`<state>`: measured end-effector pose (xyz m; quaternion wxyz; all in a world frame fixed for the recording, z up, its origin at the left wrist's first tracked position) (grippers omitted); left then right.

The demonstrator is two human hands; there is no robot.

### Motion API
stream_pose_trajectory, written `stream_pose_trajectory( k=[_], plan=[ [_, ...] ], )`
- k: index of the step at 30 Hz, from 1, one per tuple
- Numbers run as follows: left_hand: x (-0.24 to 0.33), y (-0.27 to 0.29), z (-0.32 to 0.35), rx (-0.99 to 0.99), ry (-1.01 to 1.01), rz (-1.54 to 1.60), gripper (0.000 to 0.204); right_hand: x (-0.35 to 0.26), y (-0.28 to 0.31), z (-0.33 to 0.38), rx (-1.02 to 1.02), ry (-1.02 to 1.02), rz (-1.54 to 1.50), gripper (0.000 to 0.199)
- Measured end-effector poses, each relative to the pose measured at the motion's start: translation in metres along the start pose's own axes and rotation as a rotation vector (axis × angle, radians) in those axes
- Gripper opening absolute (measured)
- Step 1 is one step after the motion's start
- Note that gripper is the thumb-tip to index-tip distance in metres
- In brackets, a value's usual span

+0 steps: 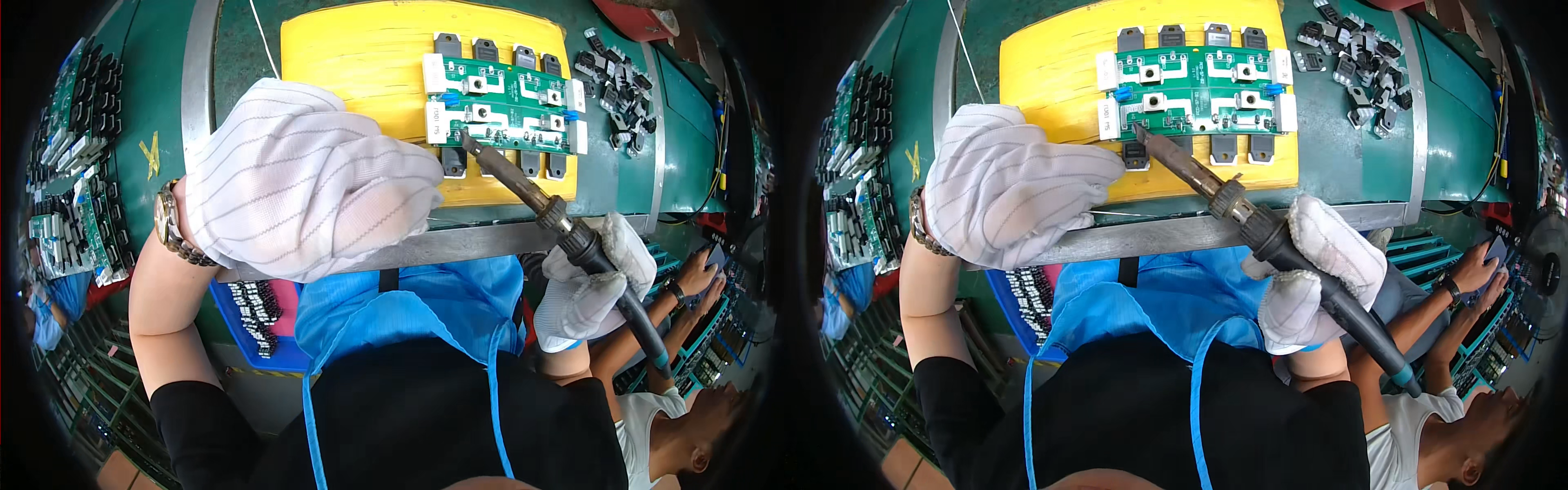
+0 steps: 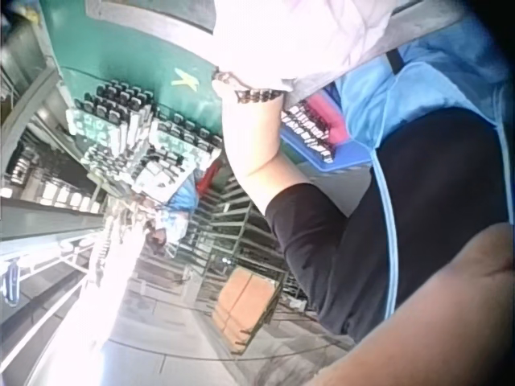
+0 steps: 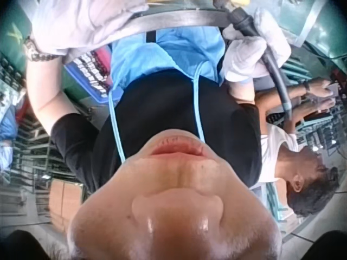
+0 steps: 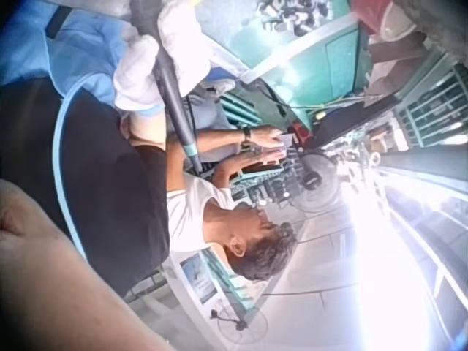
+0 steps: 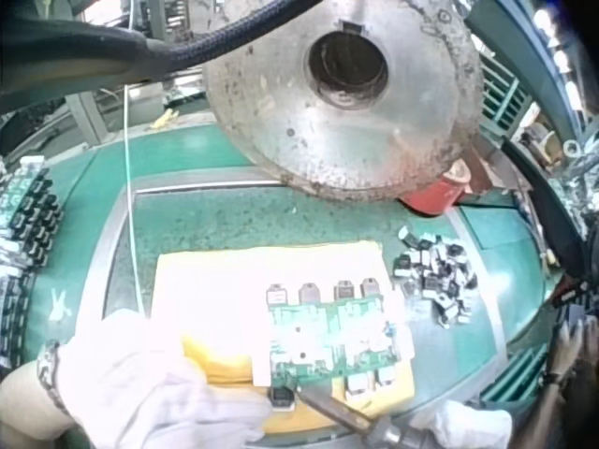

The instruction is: The person solders components onto a circuit board using a soldering iron and solder wire, sets it aside, and inserts electronic components into another circuit board by hand before soldering them.

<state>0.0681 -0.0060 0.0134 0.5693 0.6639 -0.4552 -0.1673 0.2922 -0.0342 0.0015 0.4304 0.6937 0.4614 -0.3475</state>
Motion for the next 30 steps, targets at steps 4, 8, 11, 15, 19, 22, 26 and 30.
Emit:
stream_pose_trajectory(
  k=[4,8,11,15,19,22,26,30],
  plan=[
    [-0.002,0.004,-0.004,0.014,-0.03,-0.011,0.02,0.007,0.002,-0.002,-0.09,-0.028,-0.006,0.061],
    [0.001,0.007,-0.006,0.033,-0.034,-0.055,0.026,0.008,-0.003,-0.003,-0.139,-0.028,0.017,0.062],
    [0.001,0.004,-0.004,0.044,-0.02,-0.069,0.031,0.004,-0.006,-0.002,-0.115,-0.017,-0.032,0.061],
    [0.003,0.004,-0.007,0.007,-0.042,-0.083,0.033,0.004,-0.006,-0.003,-0.148,-0.002,-0.051,0.058],
    [0.0,0.002,-0.006,0.037,-0.08,-0.08,0.032,0.003,-0.004,0.0,-0.058,0.008,-0.051,0.057],
    [0.002,0.012,0.0,0.149,-0.159,-0.197,0.028,0.001,-0.008,-0.004,-0.135,0.003,-0.015,0.059],
    [-0.013,0.038,-0.005,0.154,-0.015,-0.012,0.026,-0.002,0.0,-0.009,-0.133,0.02,0.085,0.065],
    [-0.017,0.04,-0.012,0.278,0.064,-0.083,0.038,0.003,0.003,-0.003,-0.046,0.035,0.103,0.068]
  ],
)
Point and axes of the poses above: each hand's wrist, its own z-axis away from the middle knuckle, its own y-axis out of the back of the hand, x = y × z, the point moved 8 cm from there along -z, towards the middle knuckle, and after that the axes turned 6 degrees about y, right-handed, at the moved point
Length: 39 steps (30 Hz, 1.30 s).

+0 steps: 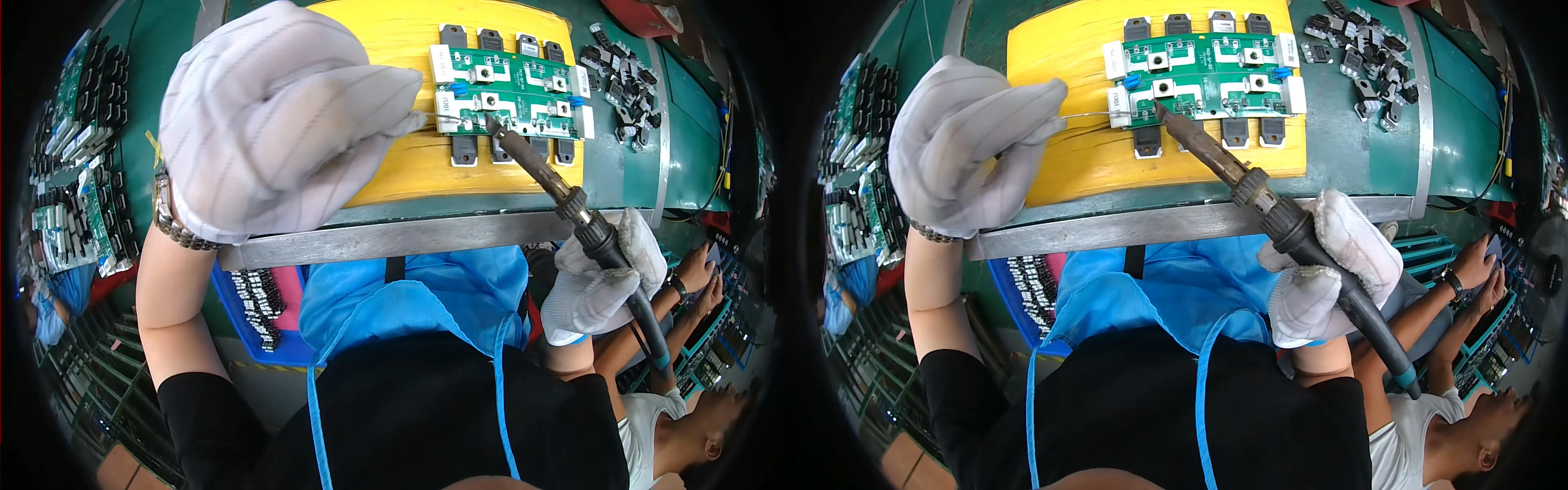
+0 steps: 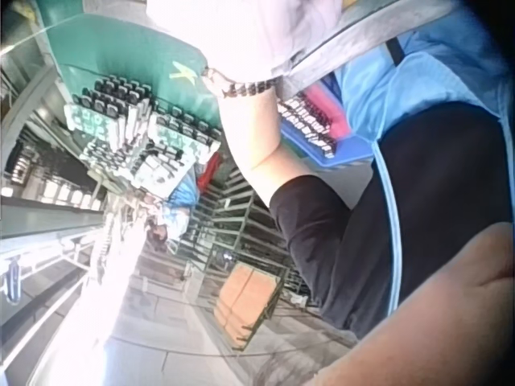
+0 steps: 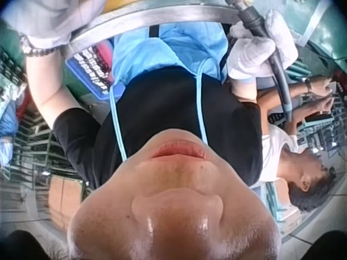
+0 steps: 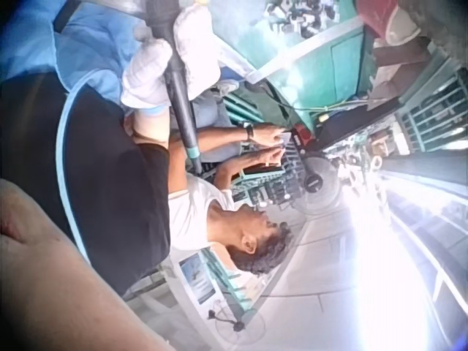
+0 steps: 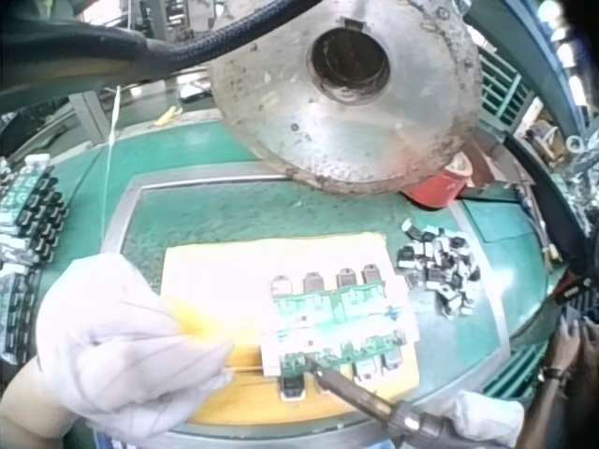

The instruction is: The person solders components onto a circuit board using a soldering iron and solder wire, sets it aside, and inserts electronic components into another circuit board by hand before soldering them.

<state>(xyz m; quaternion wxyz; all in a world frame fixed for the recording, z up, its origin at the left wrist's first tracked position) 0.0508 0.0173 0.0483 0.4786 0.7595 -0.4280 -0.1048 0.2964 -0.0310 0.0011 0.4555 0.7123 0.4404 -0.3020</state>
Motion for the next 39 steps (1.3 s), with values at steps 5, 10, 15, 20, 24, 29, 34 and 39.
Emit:
stream_pose_trajectory(
  k=[5,10,15,20,24,29,34,39],
  plan=[
    [0.003,-0.007,0.001,-0.022,-0.031,-0.038,0.043,0.004,-0.004,0.004,-0.079,-0.049,-0.121,0.059],
    [0.003,-0.01,0.002,-0.048,-0.055,-0.043,0.042,0.007,-0.001,0.008,-0.033,-0.029,-0.121,0.056],
    [0.007,-0.008,0.003,-0.026,-0.063,-0.082,0.042,0.006,-0.001,0.007,-0.069,0.06,-0.061,0.052],
    [0.012,-0.014,0.001,-0.079,-0.138,-0.167,0.033,0.004,-0.004,0.003,-0.062,0.029,-0.123,0.051],
    [0.0,-0.005,-0.004,0.025,-0.04,0.0,0.026,-0.005,-0.005,-0.001,0.014,0.039,-0.052,0.054],
    [0.0,-0.001,-0.011,0.002,-0.009,-0.083,0.028,0.006,0.011,0.002,0.014,0.036,-0.053,0.06],
    [-0.002,-0.006,-0.003,0.013,-0.025,-0.224,0.035,0.003,0.015,0.005,0.131,0.063,-0.018,0.061],
    [0.003,-0.004,-0.009,-0.014,-0.007,-0.224,0.043,-0.008,-0.007,-0.005,-0.052,0.017,-0.077,0.057]
  ],
)
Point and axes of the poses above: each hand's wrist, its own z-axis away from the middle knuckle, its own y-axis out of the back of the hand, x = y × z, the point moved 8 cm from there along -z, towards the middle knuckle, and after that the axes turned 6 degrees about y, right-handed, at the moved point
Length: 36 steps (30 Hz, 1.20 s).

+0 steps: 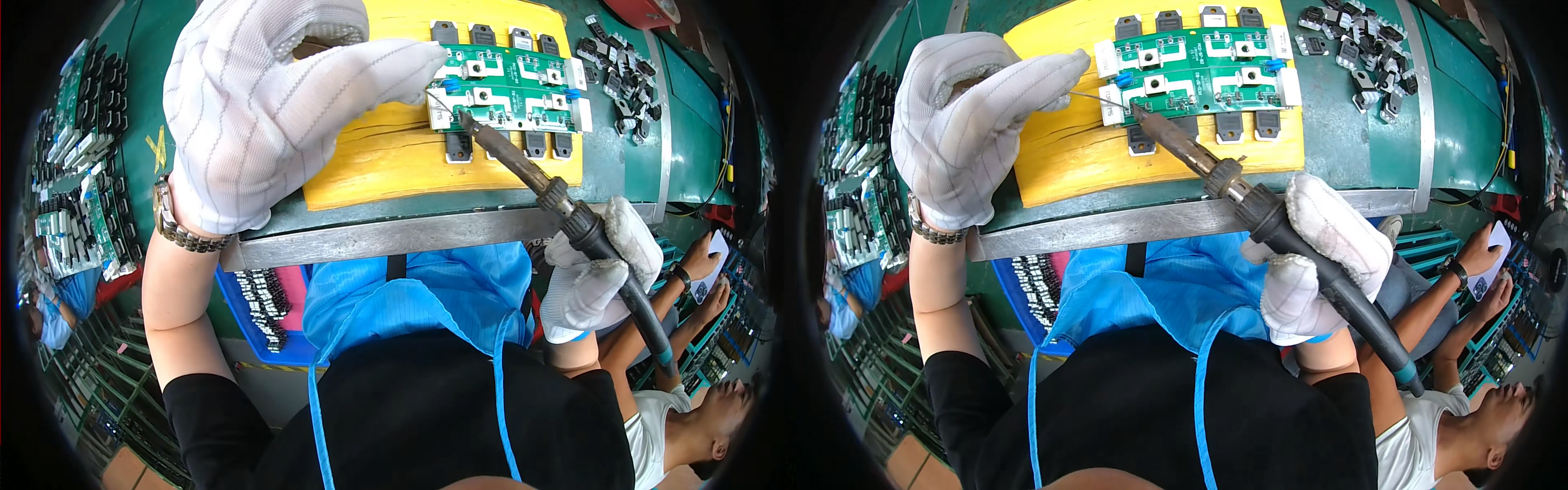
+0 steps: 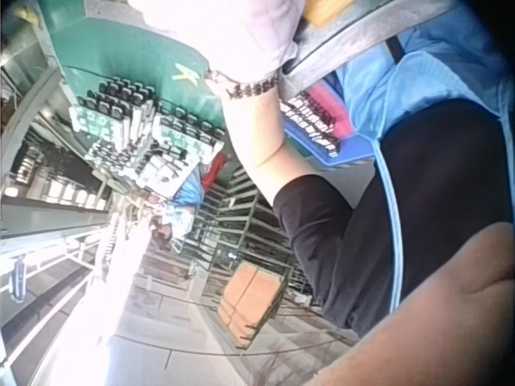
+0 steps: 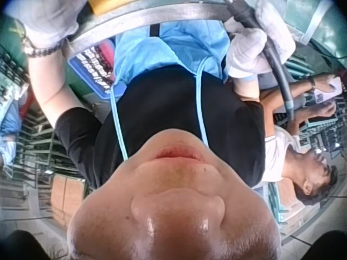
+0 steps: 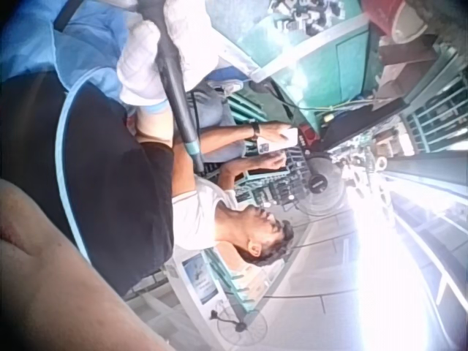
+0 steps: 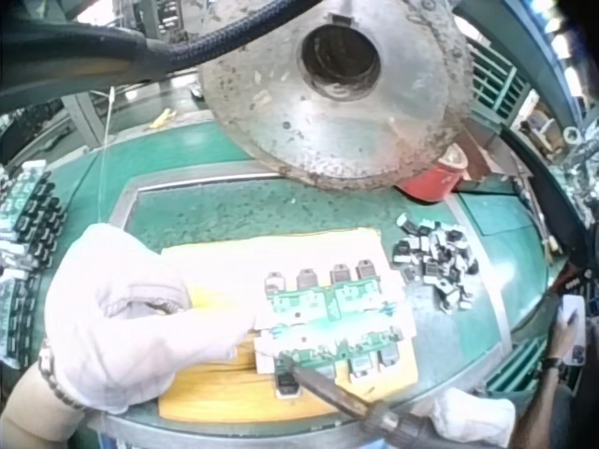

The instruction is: The person solders components onto a circuit board using a soldering iron and solder wire, sets it aside, and inserts electronic components into another circuit board by hand before soldering them.

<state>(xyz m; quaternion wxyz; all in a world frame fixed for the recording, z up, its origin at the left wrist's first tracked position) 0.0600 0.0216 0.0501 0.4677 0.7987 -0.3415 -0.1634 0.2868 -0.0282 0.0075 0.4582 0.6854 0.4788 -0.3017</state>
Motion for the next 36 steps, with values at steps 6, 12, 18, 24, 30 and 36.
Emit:
stream_pose_trajectory(
  k=[6,12,18,24,30,36],
  plan=[
    [0.002,0.002,0.003,0.037,-0.064,-0.136,0.046,-0.004,-0.006,-0.007,-0.012,0.102,0.018,0.056],
    [0.002,0.004,0.003,-0.067,0.011,-0.126,0.042,-0.006,-0.007,-0.006,0.001,0.074,0.003,0.054],
    [0.01,0.005,0.008,-0.007,-0.112,-0.277,0.041,-0.005,-0.005,-0.005,-0.03,0.089,-0.053,0.047],
    [0.017,0.002,0.002,-0.033,-0.14,-0.278,0.045,-0.003,-0.002,-0.005,-0.073,0.108,-0.116,0.044],
    [0.001,0.007,0.002,0.185,-0.067,-0.106,0.032,-0.004,-0.003,-0.005,-0.04,0.129,-0.082,0.044],
    [-0.005,0.007,-0.003,0.151,0.042,-0.083,0.026,0.001,0.015,0.004,0.143,0.101,0.088,0.057]
  ],
)
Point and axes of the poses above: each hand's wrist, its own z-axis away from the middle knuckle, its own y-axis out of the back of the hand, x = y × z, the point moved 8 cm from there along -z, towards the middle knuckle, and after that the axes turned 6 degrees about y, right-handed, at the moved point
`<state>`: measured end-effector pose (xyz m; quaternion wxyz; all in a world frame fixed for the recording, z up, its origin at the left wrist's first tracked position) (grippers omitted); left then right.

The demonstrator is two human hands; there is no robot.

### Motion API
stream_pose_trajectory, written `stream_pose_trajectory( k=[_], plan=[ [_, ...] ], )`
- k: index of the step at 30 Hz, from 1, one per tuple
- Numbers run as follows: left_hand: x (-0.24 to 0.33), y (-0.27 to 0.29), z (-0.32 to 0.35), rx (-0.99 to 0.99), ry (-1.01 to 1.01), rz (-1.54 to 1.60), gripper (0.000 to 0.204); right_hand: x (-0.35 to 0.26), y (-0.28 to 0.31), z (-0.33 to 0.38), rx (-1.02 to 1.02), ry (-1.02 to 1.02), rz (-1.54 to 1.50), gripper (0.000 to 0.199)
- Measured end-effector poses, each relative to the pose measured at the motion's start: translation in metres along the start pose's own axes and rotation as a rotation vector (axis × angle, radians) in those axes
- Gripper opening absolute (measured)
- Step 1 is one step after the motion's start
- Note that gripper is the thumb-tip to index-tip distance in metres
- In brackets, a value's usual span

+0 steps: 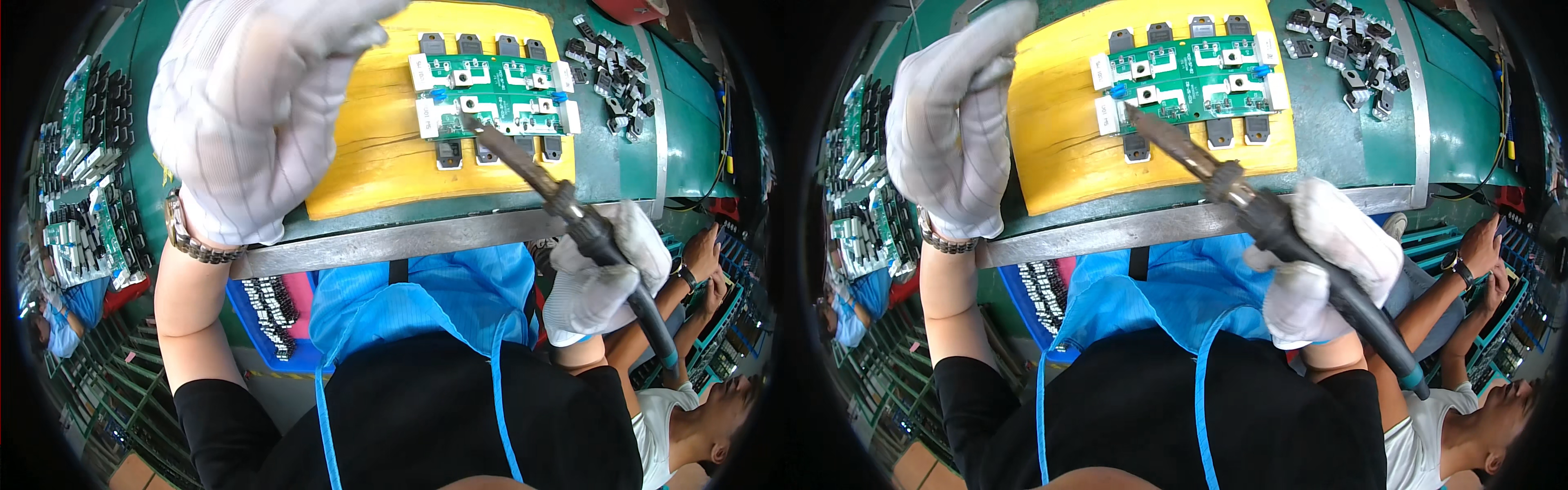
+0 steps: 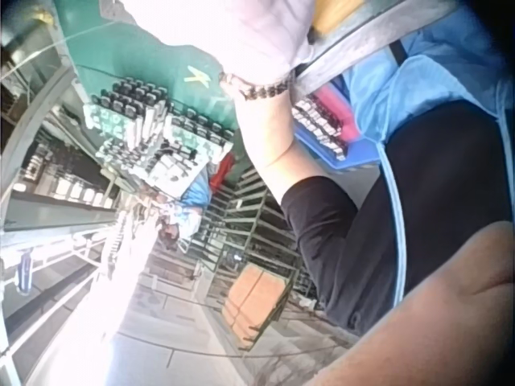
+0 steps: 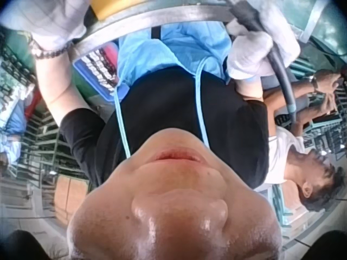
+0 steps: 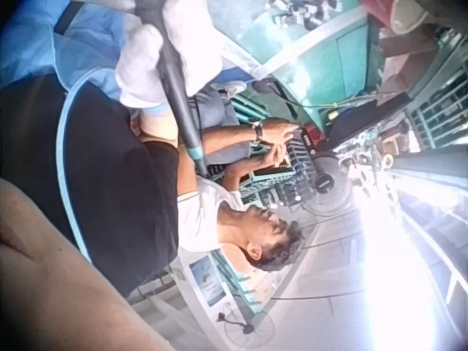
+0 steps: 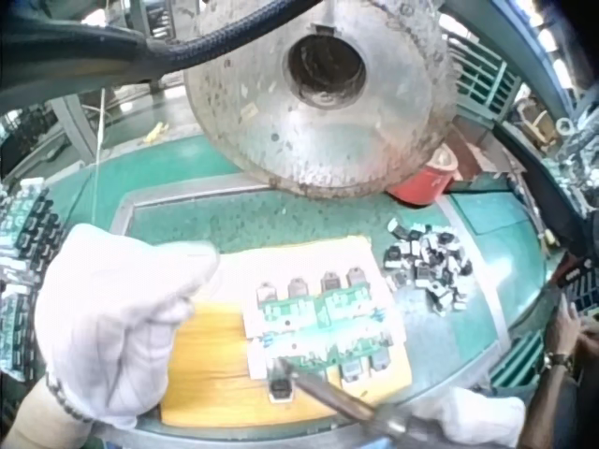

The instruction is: The person solders components onto a circuit board using a soldering iron and solder wire, sets it aside, and inserts electronic components into another circuit board by hand before soldering them.

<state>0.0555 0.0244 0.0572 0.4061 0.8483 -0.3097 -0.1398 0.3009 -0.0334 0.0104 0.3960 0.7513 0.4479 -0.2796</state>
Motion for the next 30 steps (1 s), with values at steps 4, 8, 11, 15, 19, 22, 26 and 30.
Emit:
stream_pose_trajectory(
  k=[4,8,11,15,19,22,26,30],
  plan=[
    [-0.035,-0.02,0.015,0.076,0.381,0.448,0.029,0.002,0.021,-0.002,0.177,-0.017,0.042,0.063],
    [-0.071,-0.035,0.024,0.021,0.476,0.728,0.031,0.0,0.03,-0.003,0.175,0.18,-0.053,0.044],
    [-0.061,-0.038,0.015,-0.139,0.191,0.089,0.029,0.01,0.019,-0.002,0.057,0.125,-0.075,0.027],
    [-0.069,-0.044,0.014,-0.151,0.405,0.05,0.026,0.007,-0.003,-0.003,-0.055,0.176,0.213,0.058],
    [-0.058,-0.047,0.01,-0.248,0.403,0.005,0.028,-0.002,-0.006,-0.013,-0.084,0.286,0.325,0.064],
    [-0.066,-0.051,0.01,-0.304,0.443,0.15,0.03,-0.009,-0.009,-0.016,-0.097,0.396,0.369,0.059],
    [-0.084,-0.053,0.02,-0.527,0.65,0.259,0.034,0.004,-0.015,-0.012,-0.106,0.332,0.255,0.06],
    [-0.087,-0.038,0.019,-0.588,0.651,0.252,0.034,-0.007,-0.024,-0.017,-0.138,0.344,0.287,0.06]
  ],
)
Point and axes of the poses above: each hand's wrist, its own z-axis away from the middle knuckle, its own y-axis out of the back of the hand, x = y × z, the point moved 8 cm from there along -z, towards the middle knuckle, and after that the axes turned 6 degrees about y, right-handed, at the moved point
